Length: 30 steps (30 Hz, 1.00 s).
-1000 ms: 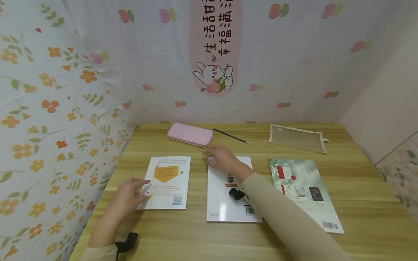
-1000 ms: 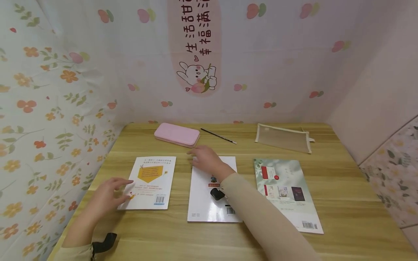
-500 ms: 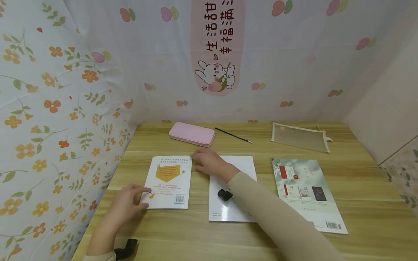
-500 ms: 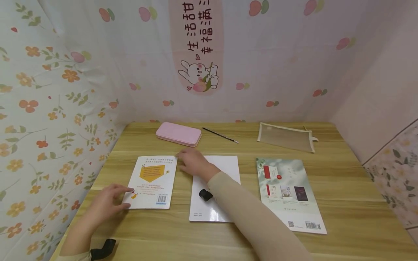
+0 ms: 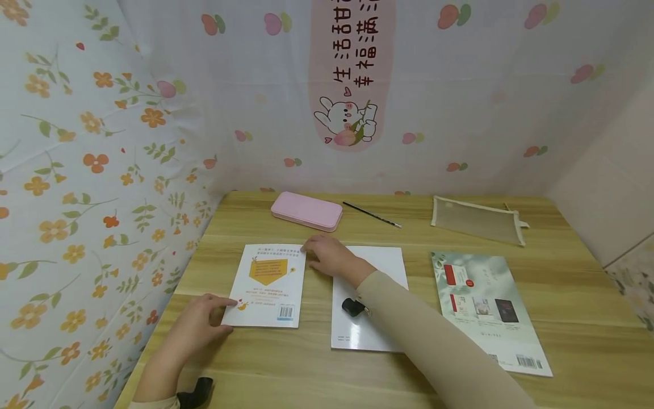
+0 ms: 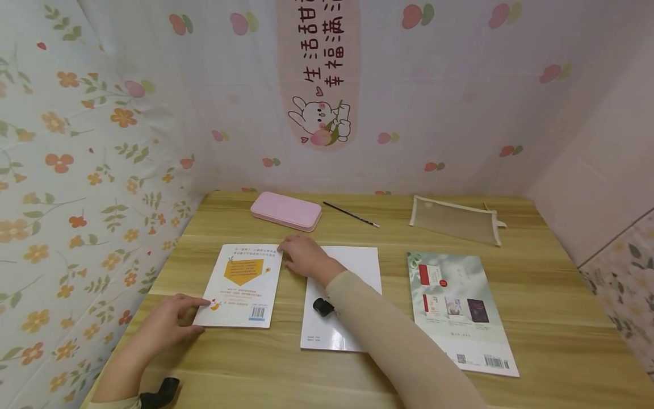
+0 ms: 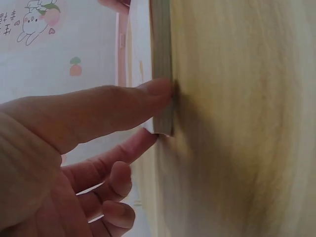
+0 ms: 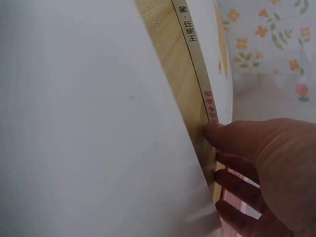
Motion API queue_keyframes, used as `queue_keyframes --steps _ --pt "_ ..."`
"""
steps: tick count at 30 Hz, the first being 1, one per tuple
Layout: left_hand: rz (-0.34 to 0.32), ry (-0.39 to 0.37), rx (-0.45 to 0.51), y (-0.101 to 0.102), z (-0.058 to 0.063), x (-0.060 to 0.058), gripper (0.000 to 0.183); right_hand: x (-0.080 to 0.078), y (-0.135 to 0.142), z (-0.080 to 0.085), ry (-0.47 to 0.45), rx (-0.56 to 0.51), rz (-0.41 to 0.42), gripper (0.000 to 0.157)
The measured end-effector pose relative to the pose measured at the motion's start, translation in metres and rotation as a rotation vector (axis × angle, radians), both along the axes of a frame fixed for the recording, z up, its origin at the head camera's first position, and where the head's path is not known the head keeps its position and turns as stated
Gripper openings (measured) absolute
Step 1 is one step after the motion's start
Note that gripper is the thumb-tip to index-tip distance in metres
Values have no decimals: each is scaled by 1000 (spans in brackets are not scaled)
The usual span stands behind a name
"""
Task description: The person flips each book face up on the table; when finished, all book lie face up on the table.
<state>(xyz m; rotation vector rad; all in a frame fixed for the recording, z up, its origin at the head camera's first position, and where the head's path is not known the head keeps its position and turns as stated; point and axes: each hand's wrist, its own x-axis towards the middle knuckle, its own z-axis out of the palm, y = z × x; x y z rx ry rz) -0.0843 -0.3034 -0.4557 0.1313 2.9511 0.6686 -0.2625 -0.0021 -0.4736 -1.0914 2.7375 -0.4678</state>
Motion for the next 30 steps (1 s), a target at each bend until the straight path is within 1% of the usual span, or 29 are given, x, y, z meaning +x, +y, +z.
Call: queue_keyframes --steps 3,6,10,16,21,23,30 --pt "12 5 7 -1 -1 0 50 -1 -2 -2 -3 -35 14 37" --pt "18 28 8 -1 -1 1 49 -3 -4 -3 -10 -75 6 36" --pt "9 47 1 -2 -2 0 47 -3 -6 -5 -14 -113 -38 37" --pt "8 29 -17 -3 -4 -1 47 -2 -8 -4 -16 -149 -102 35" --pt "5 36 -15 -3 -4 -3 46 -1 -6 -1 -6 -180 -158 34" --pt "9 35 -11 -3 -4 -3 45 -1 -6 0 3 -186 -159 34" --pt "12 32 -7 -4 -5 -2 50 -3 -4 2 71 -155 -112 32"
